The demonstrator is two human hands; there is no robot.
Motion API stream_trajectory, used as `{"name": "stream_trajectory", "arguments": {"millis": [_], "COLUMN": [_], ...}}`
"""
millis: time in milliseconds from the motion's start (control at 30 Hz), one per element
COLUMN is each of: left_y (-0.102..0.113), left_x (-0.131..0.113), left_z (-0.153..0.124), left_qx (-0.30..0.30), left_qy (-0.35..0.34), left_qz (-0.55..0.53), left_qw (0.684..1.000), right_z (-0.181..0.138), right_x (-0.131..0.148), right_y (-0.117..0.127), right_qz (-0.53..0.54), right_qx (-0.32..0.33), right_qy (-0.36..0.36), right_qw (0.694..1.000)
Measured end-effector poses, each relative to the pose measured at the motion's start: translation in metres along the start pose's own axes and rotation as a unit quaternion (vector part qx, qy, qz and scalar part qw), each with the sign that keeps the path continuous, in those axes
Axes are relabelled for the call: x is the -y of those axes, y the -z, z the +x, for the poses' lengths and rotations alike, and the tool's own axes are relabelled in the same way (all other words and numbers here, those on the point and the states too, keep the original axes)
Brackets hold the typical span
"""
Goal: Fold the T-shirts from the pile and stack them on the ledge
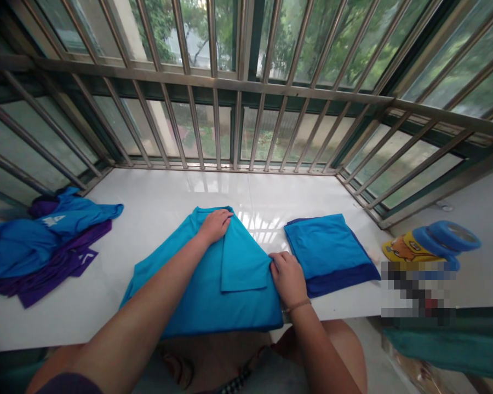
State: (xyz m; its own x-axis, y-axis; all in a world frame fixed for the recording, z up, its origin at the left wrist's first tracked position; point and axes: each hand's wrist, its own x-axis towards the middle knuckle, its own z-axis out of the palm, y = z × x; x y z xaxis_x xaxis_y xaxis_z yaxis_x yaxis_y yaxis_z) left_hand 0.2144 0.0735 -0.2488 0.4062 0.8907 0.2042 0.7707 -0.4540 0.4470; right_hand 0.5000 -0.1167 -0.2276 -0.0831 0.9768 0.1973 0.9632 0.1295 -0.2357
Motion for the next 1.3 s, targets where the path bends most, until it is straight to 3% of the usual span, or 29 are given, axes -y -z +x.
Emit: {"name": "stream_trajectory", "arguments": {"millis": [167, 300, 400, 533, 633, 733, 800, 933, 1067, 1300], "left_y": [-0.003, -0.006, -0.01, -0.009, 0.008, 0.036, 0.054, 0.079, 0.087, 0.09], "left_x": [-0.002, -0.004, -0.006, -0.004, 0.009, 0.035, 0.057, 0.097, 0.121, 0.141], "left_z": [-0.001, -0.002, -0.002, 0.004, 0.009, 0.011, 0.009, 0.009, 0.015, 0.03], "left_qx": [0.014, 0.024, 0.033, 0.053, 0.008, -0.073, -0.083, -0.032, 0.025, 0.05], "left_qy": [0.003, 0.004, 0.0, 0.001, 0.031, 0.15, 0.213, 0.264, 0.288, 0.331], "left_qz": [0.032, 0.049, 0.044, 0.019, -0.013, -0.003, 0.013, 0.01, -0.021, -0.079], "left_qw": [0.999, 0.999, 0.999, 0.998, 0.999, 0.986, 0.974, 0.964, 0.957, 0.939], "right_z": [-0.009, -0.015, -0.018, -0.003, 0.032, 0.083, 0.12, 0.188, 0.238, 0.272], "right_x": [0.005, 0.018, 0.031, 0.046, 0.054, 0.061, 0.068, 0.084, 0.094, 0.096], "right_y": [0.0, -0.007, -0.017, -0.012, 0.007, 0.02, 0.018, -0.006, -0.032, -0.051], "right_qz": [-0.084, -0.041, -0.03, -0.05, -0.044, -0.012, 0.012, 0.037, 0.049, 0.079], "right_qx": [0.001, -0.034, 0.009, 0.054, 0.042, 0.069, 0.102, 0.14, 0.159, 0.189], "right_qy": [-0.025, 0.044, 0.079, 0.063, 0.073, 0.053, 0.02, -0.014, -0.053, -0.082], "right_qw": [0.996, 0.998, 0.996, 0.995, 0.995, 0.996, 0.995, 0.989, 0.985, 0.975]}}
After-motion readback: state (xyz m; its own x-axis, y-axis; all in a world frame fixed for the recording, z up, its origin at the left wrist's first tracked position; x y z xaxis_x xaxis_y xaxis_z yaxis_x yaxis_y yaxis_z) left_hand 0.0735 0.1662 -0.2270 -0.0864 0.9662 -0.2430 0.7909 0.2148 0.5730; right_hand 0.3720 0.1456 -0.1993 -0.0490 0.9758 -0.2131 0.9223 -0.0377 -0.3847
